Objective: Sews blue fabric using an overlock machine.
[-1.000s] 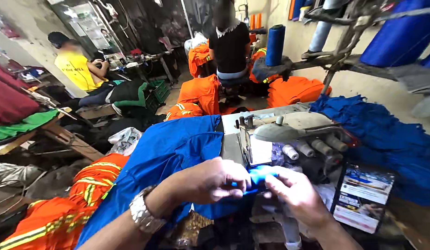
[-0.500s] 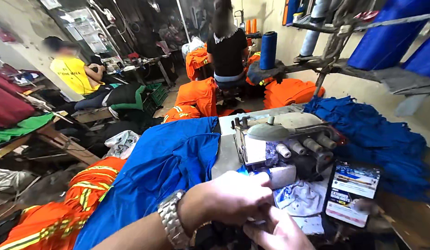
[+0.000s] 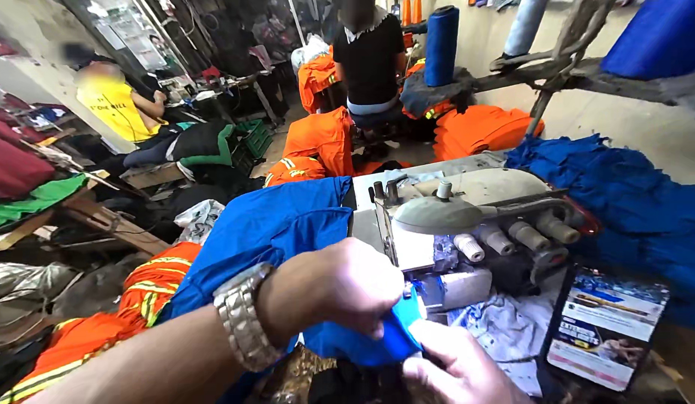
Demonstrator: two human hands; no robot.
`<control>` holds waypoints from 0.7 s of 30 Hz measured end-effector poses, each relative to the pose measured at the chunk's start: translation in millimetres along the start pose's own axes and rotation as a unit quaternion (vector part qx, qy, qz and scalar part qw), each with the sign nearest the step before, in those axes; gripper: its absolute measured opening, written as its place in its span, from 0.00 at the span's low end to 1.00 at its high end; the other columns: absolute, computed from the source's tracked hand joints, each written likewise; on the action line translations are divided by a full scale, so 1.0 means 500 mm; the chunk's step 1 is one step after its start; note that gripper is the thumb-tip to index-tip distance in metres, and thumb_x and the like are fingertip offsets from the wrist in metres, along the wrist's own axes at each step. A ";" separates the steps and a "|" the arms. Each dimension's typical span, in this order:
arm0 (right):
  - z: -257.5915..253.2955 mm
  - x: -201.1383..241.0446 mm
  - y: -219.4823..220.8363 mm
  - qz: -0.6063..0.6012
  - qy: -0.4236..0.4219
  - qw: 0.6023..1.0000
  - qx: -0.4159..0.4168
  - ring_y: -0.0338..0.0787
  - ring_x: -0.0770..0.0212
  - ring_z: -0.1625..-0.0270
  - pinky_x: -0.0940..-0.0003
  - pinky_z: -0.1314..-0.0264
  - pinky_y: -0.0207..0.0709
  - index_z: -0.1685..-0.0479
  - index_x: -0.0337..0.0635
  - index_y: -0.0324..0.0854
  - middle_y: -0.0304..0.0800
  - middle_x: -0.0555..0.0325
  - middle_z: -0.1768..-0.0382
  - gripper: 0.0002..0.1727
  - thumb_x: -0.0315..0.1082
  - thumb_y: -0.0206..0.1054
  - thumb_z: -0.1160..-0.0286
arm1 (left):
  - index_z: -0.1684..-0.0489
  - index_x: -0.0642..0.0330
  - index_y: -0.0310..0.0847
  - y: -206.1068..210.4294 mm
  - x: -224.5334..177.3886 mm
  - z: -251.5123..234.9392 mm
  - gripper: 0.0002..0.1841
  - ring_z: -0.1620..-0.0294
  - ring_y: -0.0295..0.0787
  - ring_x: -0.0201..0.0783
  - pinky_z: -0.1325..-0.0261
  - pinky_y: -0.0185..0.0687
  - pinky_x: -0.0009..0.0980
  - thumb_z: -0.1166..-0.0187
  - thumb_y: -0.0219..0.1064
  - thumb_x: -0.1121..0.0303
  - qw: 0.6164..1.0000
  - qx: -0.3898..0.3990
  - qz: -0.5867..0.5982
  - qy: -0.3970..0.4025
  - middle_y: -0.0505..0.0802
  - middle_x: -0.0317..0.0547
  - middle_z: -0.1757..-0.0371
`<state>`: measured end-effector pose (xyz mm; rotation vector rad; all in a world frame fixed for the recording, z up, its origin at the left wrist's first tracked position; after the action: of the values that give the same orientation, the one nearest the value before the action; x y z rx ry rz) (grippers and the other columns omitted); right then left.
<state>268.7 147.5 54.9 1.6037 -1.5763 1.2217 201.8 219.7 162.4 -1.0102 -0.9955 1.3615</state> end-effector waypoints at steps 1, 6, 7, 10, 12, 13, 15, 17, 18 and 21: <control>0.009 -0.006 0.004 -0.003 -0.006 1.000 -0.015 0.88 0.69 0.62 0.73 0.57 0.83 0.60 0.34 0.87 0.89 0.53 0.64 0.17 0.42 0.66 0.15 | 0.75 0.51 0.88 0.013 0.010 -0.003 0.14 0.74 0.87 0.40 0.74 0.78 0.44 0.31 0.78 0.51 0.999 0.017 -0.023 -0.016 0.85 0.37 0.78; -0.013 -0.013 -0.005 -0.008 -0.025 0.999 -0.021 0.87 0.70 0.66 0.75 0.60 0.83 0.61 0.34 0.87 0.89 0.54 0.65 0.17 0.41 0.64 0.13 | 0.79 0.48 0.86 -0.040 -0.007 0.009 0.11 0.79 0.81 0.28 0.79 0.72 0.30 0.31 0.75 0.56 0.996 -0.086 0.021 0.017 0.81 0.29 0.83; -0.019 -0.016 -0.008 -0.008 -0.027 0.999 -0.021 0.87 0.71 0.66 0.76 0.60 0.83 0.61 0.35 0.87 0.89 0.54 0.66 0.17 0.41 0.64 0.13 | 0.81 0.49 0.85 -0.049 -0.004 0.016 0.10 0.80 0.79 0.25 0.80 0.70 0.26 0.30 0.73 0.60 0.992 -0.118 0.047 -0.008 0.81 0.28 0.84; -0.020 -0.017 -0.008 -0.016 -0.012 1.000 -0.014 0.88 0.71 0.63 0.75 0.57 0.83 0.61 0.33 0.87 0.90 0.52 0.63 0.17 0.40 0.65 0.13 | 0.83 0.50 0.86 -0.032 0.007 0.019 0.11 0.79 0.80 0.24 0.78 0.71 0.25 0.28 0.72 0.63 0.987 -0.124 0.094 -0.026 0.82 0.29 0.84; -0.017 -0.017 -0.011 -0.016 0.013 1.000 -0.017 0.89 0.69 0.60 0.73 0.55 0.83 0.60 0.32 0.89 0.92 0.49 0.61 0.18 0.40 0.65 0.13 | 0.79 0.52 0.84 -0.015 -0.004 0.016 0.12 0.77 0.81 0.30 0.76 0.73 0.31 0.23 0.69 0.61 0.993 -0.083 0.081 0.001 0.82 0.33 0.81; -0.016 -0.018 -0.013 -0.018 0.015 0.999 -0.023 0.90 0.68 0.59 0.72 0.53 0.84 0.60 0.33 0.89 0.92 0.50 0.61 0.18 0.41 0.65 0.13 | 0.79 0.51 0.83 -0.015 0.000 0.019 0.14 0.78 0.81 0.27 0.77 0.73 0.27 0.19 0.64 0.62 0.991 -0.097 0.093 -0.020 0.81 0.32 0.81; -0.017 -0.017 -0.016 -0.017 0.008 0.999 -0.027 0.90 0.69 0.61 0.73 0.55 0.84 0.61 0.34 0.89 0.92 0.51 0.62 0.18 0.42 0.65 0.13 | 0.80 0.50 0.84 -0.014 0.011 0.025 0.17 0.79 0.79 0.22 0.79 0.71 0.22 0.17 0.60 0.61 0.981 -0.136 0.128 -0.051 0.81 0.29 0.82; -0.020 -0.013 -0.019 -0.020 -0.002 0.999 -0.030 0.90 0.71 0.60 0.75 0.53 0.84 0.63 0.33 0.89 0.92 0.51 0.62 0.18 0.41 0.66 0.14 | 0.73 0.51 0.83 -0.003 -0.013 0.020 0.15 0.77 0.81 0.31 0.77 0.74 0.30 0.15 0.58 0.58 0.991 -0.110 0.070 0.021 0.81 0.34 0.80; -0.019 -0.011 -0.019 -0.023 -0.007 0.999 -0.032 0.90 0.71 0.59 0.75 0.51 0.83 0.62 0.32 0.89 0.92 0.51 0.62 0.18 0.41 0.65 0.14 | 0.72 0.52 0.82 0.000 -0.025 0.017 0.15 0.79 0.80 0.35 0.81 0.72 0.33 0.15 0.58 0.58 0.993 -0.103 0.035 0.047 0.80 0.36 0.80; -0.018 -0.012 -0.020 -0.026 -0.024 0.999 -0.035 0.89 0.70 0.59 0.76 0.52 0.83 0.63 0.31 0.87 0.91 0.50 0.63 0.17 0.40 0.68 0.16 | 0.73 0.53 0.79 0.010 -0.025 0.015 0.14 0.75 0.79 0.37 0.77 0.71 0.34 0.15 0.56 0.63 0.991 -0.123 0.019 0.039 0.80 0.38 0.76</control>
<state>277.1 159.8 55.3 1.6297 -1.5796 1.0978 193.4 207.0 160.3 -1.2622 -1.1077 1.2392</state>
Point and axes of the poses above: each hand's wrist, its own z-axis away from the middle knuckle, its own y-axis out of the palm, x = y × z, the point moved 8 cm from there along -z, towards the middle knuckle
